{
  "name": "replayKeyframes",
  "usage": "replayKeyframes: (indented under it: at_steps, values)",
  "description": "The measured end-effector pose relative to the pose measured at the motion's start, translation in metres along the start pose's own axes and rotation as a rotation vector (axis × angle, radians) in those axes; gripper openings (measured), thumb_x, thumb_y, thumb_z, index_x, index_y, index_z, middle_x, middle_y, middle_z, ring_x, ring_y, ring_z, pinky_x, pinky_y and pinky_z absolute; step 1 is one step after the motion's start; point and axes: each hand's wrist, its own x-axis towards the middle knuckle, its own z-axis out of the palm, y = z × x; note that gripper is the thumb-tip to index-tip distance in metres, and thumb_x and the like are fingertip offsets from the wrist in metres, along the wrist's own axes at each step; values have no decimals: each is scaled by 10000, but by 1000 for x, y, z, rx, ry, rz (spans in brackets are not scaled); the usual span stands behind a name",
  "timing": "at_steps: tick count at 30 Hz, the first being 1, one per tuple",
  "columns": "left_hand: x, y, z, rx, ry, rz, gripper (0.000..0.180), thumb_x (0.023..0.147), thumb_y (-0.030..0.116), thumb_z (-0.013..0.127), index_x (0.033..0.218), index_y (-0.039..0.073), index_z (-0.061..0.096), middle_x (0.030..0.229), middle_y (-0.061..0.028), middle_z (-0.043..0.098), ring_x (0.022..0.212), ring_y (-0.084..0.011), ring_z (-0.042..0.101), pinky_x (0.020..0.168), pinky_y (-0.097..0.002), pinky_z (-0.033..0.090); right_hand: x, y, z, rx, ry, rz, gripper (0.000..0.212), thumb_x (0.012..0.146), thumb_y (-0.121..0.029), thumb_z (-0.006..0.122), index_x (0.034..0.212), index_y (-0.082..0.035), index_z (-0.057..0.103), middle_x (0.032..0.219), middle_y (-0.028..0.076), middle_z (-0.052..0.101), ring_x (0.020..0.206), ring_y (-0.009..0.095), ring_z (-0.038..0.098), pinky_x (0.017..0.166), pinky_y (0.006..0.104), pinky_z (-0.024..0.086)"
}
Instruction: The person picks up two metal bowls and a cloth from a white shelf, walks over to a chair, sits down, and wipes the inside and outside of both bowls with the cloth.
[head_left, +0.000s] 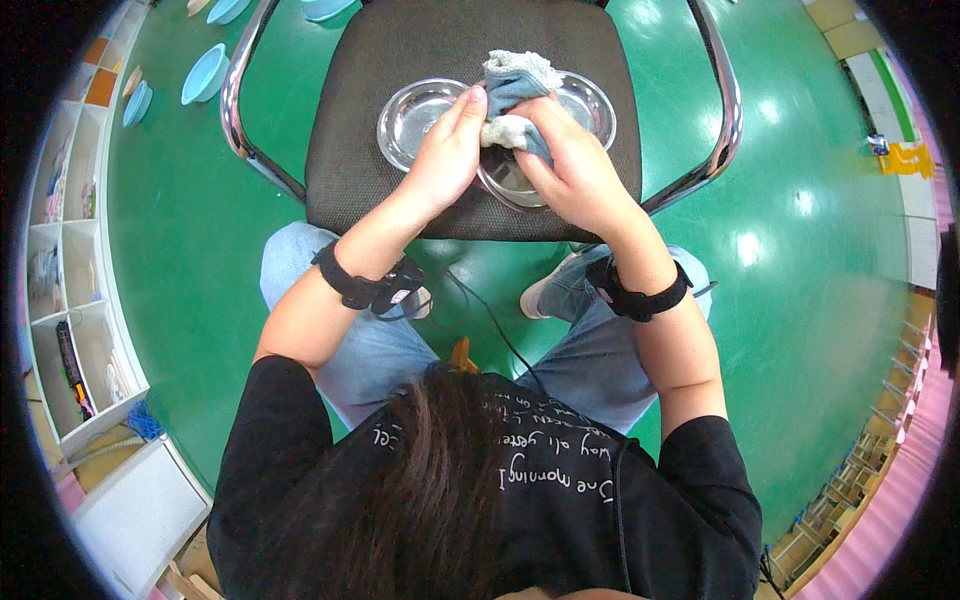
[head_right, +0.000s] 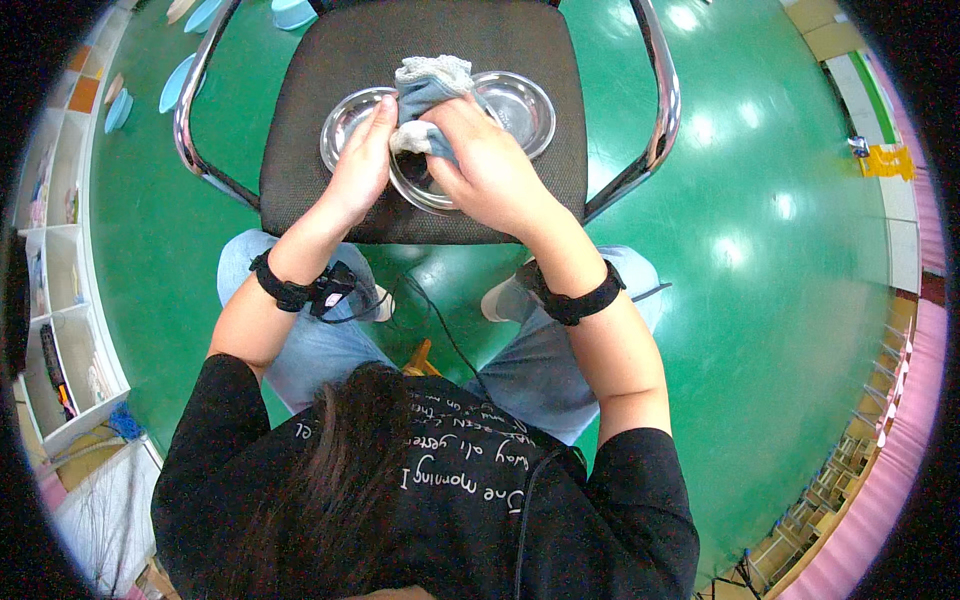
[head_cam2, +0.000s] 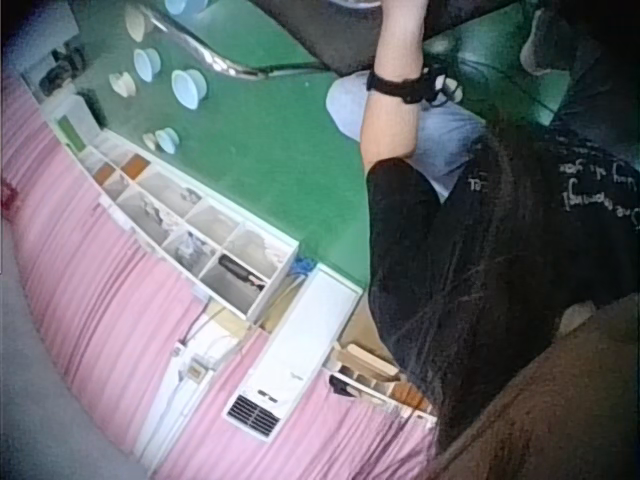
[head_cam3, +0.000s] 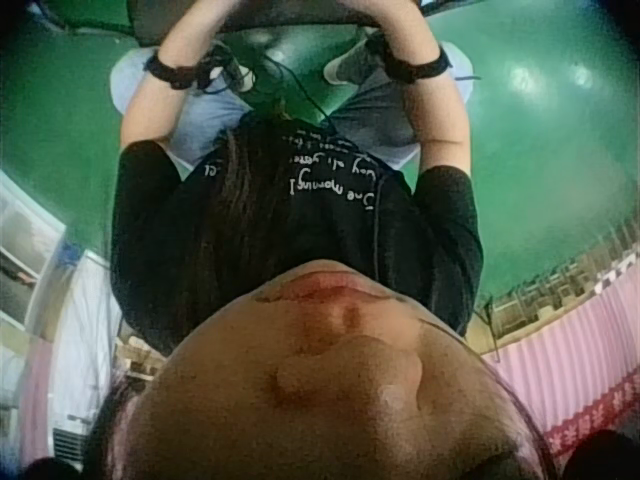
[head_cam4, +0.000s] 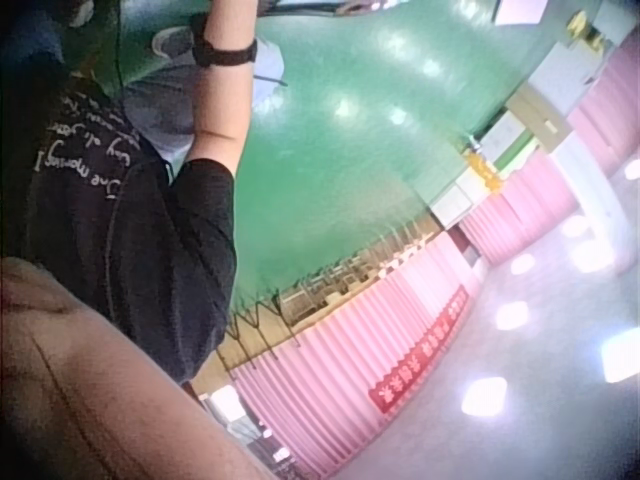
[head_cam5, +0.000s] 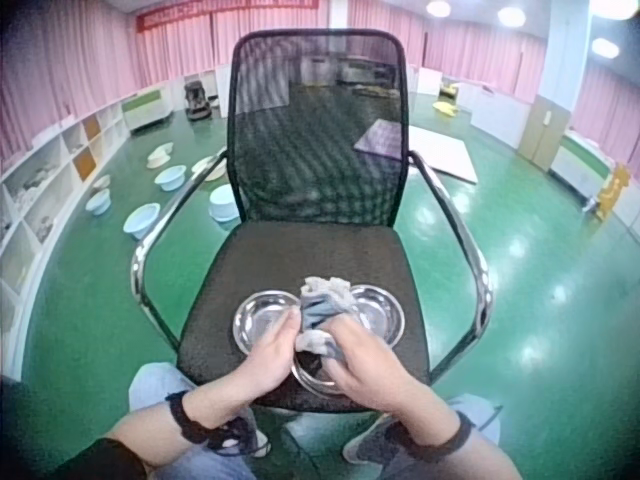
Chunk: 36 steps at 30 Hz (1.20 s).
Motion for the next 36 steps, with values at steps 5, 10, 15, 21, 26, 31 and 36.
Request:
replayKeyframes:
  at_steps: [5,10,15,21,26,31,36]
  values:
    - [-4,7,3,-109,-18,140,591,987,456,218,1326,4,390,1173,-99,552,1101,-155,506,973,-288,374,0,5,0,220,-14,-15,289,811,-53,539,1095,-5,512,1044,116,549,993,235,530,897,309,397]
    - [-4,9,-1,-140,-12,132,590,986,459,208,1295,3,419,1181,-99,548,1111,-159,505,973,-278,375,-1,-2,-1,465,9,107,254,823,-117,549,1046,1,522,978,103,565,942,189,533,848,308,414]
    - [1,3,-1,-185,12,54,473,1001,367,284,1242,1,462,1138,-84,557,1063,-146,511,945,-270,381,-4,0,-6,717,-68,296,325,821,-122,553,1119,6,530,1008,57,593,940,135,529,855,269,409]
    - [8,-13,-1,-192,27,3,387,975,297,389,1214,12,494,1172,-77,538,1106,-149,476,968,-268,344,-7,2,-27,794,-99,413,354,797,-108,553,1124,25,564,1020,66,615,949,141,543,856,258,411]
    - [11,-16,-1,-191,72,-86,348,970,295,395,1186,39,493,1104,-52,545,1016,-130,512,881,-256,401,-10,17,-48,816,69,486,306,771,-84,555,1058,11,603,948,47,642,855,126,578,799,234,435]
    - [9,-6,-2,-215,44,-237,361,962,299,396,1214,47,451,1103,-55,541,946,-149,562,738,-289,502,-11,30,-59,1030,616,455,221,823,-52,499,1004,29,597,950,81,640,831,165,610,759,269,474]
    - [14,-24,-4,-330,14,-201,499,953,269,408,1337,-4,245,1177,-130,493,983,-219,575,733,-371,552,-7,39,-61,992,918,388,202,816,-38,494,976,26,598,938,93,633,858,187,610,780,289,477]
